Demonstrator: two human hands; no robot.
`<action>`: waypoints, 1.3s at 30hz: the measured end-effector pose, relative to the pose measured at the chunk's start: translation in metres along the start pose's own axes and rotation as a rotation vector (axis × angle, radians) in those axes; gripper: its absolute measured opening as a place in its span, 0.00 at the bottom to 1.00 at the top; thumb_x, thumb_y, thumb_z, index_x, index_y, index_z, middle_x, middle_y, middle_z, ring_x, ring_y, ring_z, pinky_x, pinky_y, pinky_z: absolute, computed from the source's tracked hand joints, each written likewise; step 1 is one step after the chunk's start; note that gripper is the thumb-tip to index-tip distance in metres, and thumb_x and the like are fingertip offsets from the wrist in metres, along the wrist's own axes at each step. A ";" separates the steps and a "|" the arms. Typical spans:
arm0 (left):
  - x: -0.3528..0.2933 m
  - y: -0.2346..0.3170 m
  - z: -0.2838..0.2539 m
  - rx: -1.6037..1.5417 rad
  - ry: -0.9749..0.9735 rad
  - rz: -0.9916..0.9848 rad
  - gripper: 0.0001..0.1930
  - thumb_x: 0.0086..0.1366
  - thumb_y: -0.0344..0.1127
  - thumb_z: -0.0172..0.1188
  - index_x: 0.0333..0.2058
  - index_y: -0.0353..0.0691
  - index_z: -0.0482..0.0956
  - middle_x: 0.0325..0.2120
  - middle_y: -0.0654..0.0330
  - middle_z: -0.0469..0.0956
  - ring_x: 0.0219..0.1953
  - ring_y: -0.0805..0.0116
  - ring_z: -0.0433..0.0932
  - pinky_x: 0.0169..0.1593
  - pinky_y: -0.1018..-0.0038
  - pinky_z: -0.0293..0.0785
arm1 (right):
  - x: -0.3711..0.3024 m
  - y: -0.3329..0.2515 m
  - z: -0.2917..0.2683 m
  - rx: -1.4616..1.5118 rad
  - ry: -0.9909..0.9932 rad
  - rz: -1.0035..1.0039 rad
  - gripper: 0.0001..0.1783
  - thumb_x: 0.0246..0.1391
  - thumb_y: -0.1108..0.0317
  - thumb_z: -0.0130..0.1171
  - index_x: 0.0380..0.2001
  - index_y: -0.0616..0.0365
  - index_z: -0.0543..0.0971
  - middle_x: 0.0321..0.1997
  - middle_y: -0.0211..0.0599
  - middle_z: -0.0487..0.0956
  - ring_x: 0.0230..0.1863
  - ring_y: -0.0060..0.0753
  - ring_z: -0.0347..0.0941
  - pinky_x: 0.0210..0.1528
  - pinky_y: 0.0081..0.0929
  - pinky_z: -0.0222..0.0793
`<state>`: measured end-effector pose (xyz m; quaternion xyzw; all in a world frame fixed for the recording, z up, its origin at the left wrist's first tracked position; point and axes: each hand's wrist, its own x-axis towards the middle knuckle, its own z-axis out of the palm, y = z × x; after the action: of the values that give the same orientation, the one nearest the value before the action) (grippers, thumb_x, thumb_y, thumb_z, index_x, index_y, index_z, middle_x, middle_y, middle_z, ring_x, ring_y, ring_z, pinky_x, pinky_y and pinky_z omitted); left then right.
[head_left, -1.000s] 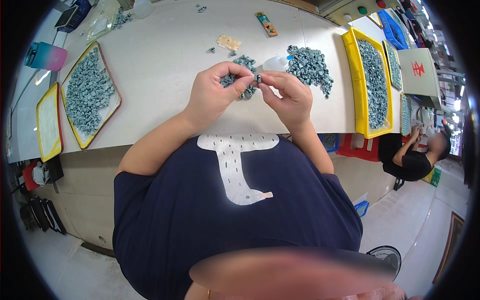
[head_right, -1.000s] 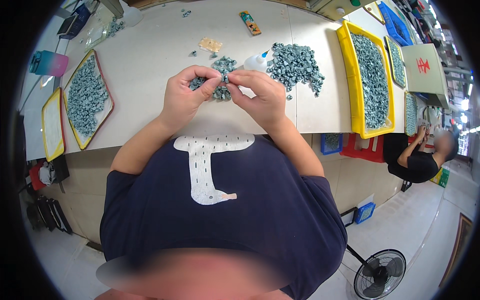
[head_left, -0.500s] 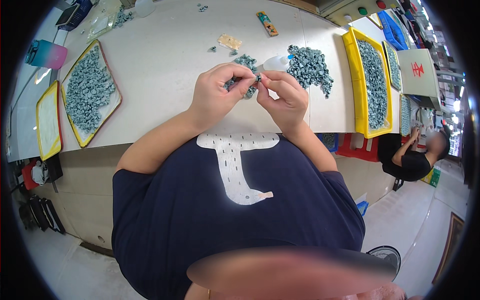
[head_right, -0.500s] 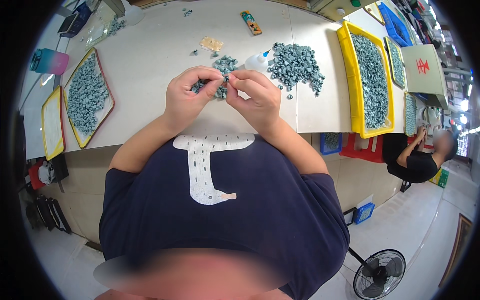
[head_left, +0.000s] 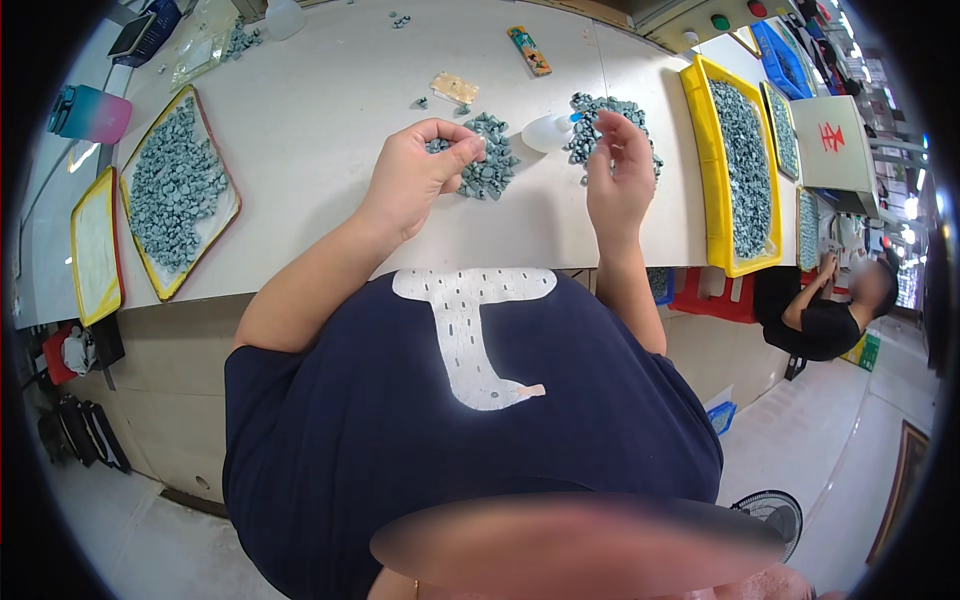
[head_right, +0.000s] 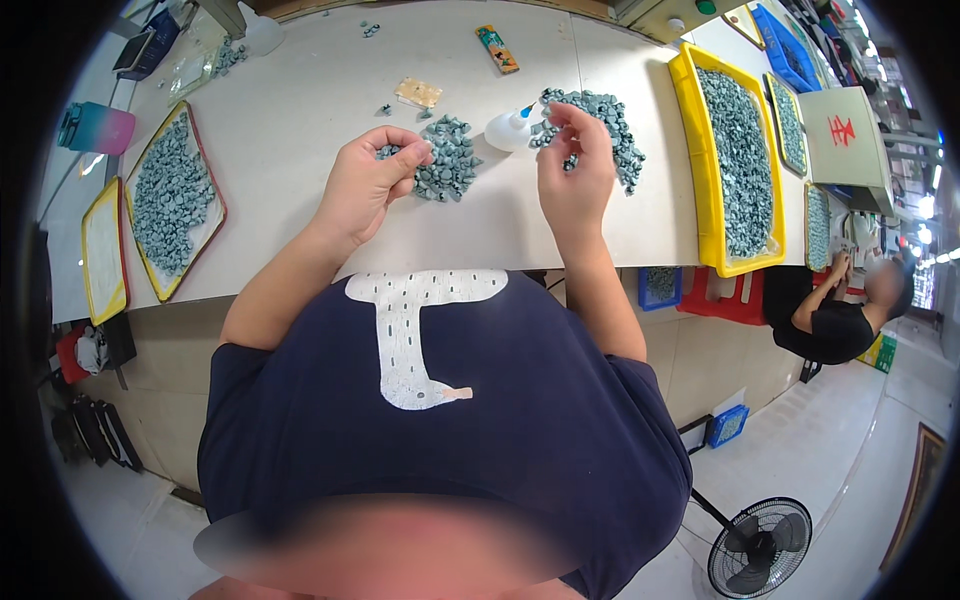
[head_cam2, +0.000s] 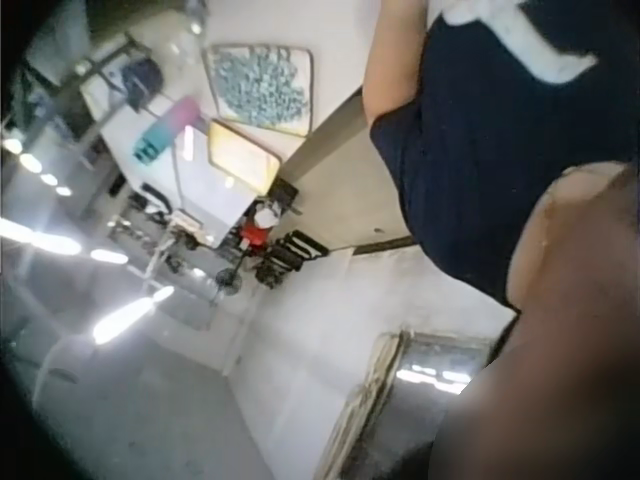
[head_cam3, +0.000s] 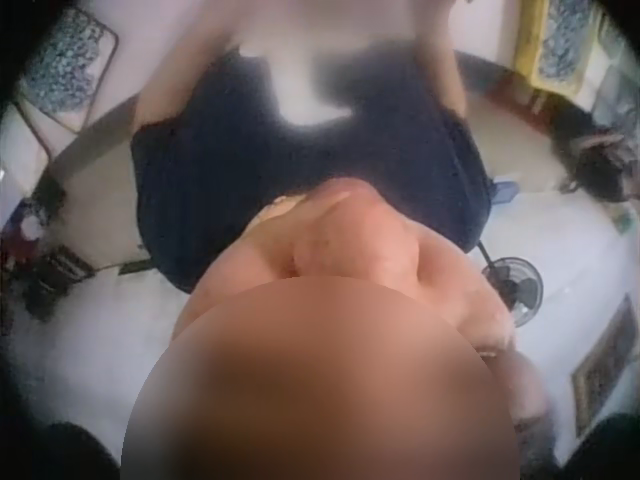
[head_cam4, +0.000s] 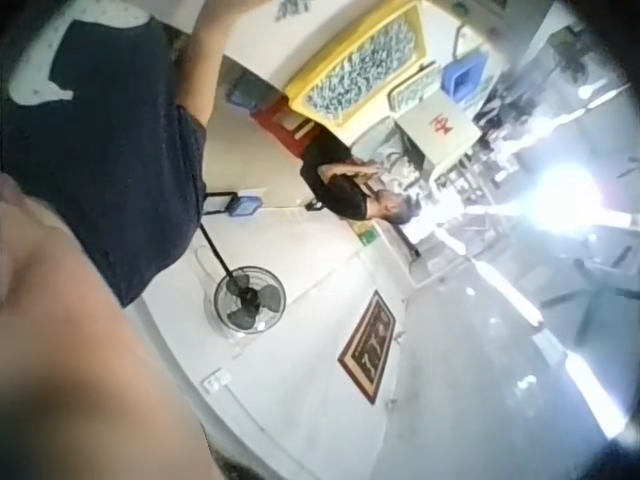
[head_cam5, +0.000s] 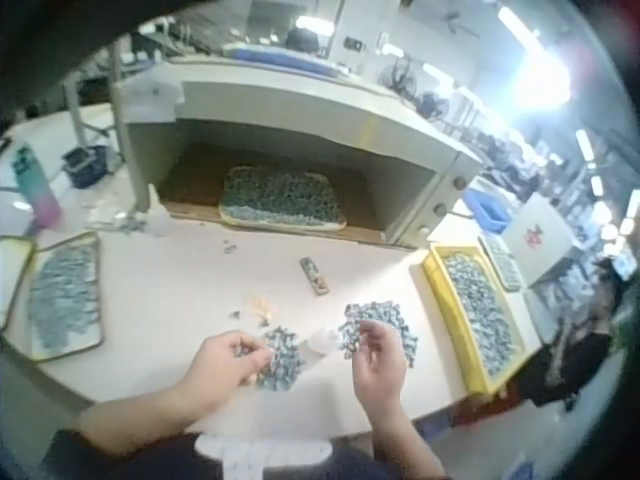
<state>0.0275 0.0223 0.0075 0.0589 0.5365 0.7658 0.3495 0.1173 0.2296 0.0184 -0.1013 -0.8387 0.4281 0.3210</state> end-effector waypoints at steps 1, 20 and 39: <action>0.000 0.000 0.000 -0.015 0.006 -0.021 0.09 0.61 0.33 0.63 0.36 0.34 0.76 0.29 0.61 0.78 0.21 0.84 0.63 0.24 0.86 0.62 | 0.001 0.003 -0.001 -0.083 -0.057 0.008 0.23 0.44 0.84 0.54 0.47 0.63 0.74 0.42 0.36 0.74 0.41 0.25 0.72 0.40 0.18 0.70; -0.001 0.006 -0.002 -0.435 -0.324 -0.200 0.11 0.72 0.37 0.46 0.42 0.34 0.71 0.26 0.68 0.65 0.24 0.81 0.56 0.25 0.85 0.55 | 0.000 0.009 0.015 0.197 -0.201 0.167 0.23 0.50 0.68 0.66 0.48 0.61 0.70 0.40 0.38 0.78 0.39 0.29 0.75 0.43 0.26 0.71; 0.001 0.000 0.002 -0.502 -0.251 -0.231 0.11 0.68 0.34 0.55 0.43 0.33 0.76 0.31 0.63 0.72 0.24 0.81 0.60 0.25 0.85 0.59 | 0.004 -0.015 -0.005 -0.046 -0.172 0.009 0.26 0.38 0.66 0.74 0.44 0.58 0.77 0.39 0.38 0.81 0.40 0.34 0.78 0.41 0.28 0.73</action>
<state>0.0279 0.0245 0.0077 0.0034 0.2860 0.8164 0.5017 0.1191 0.2257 0.0344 -0.0751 -0.8724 0.4172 0.2435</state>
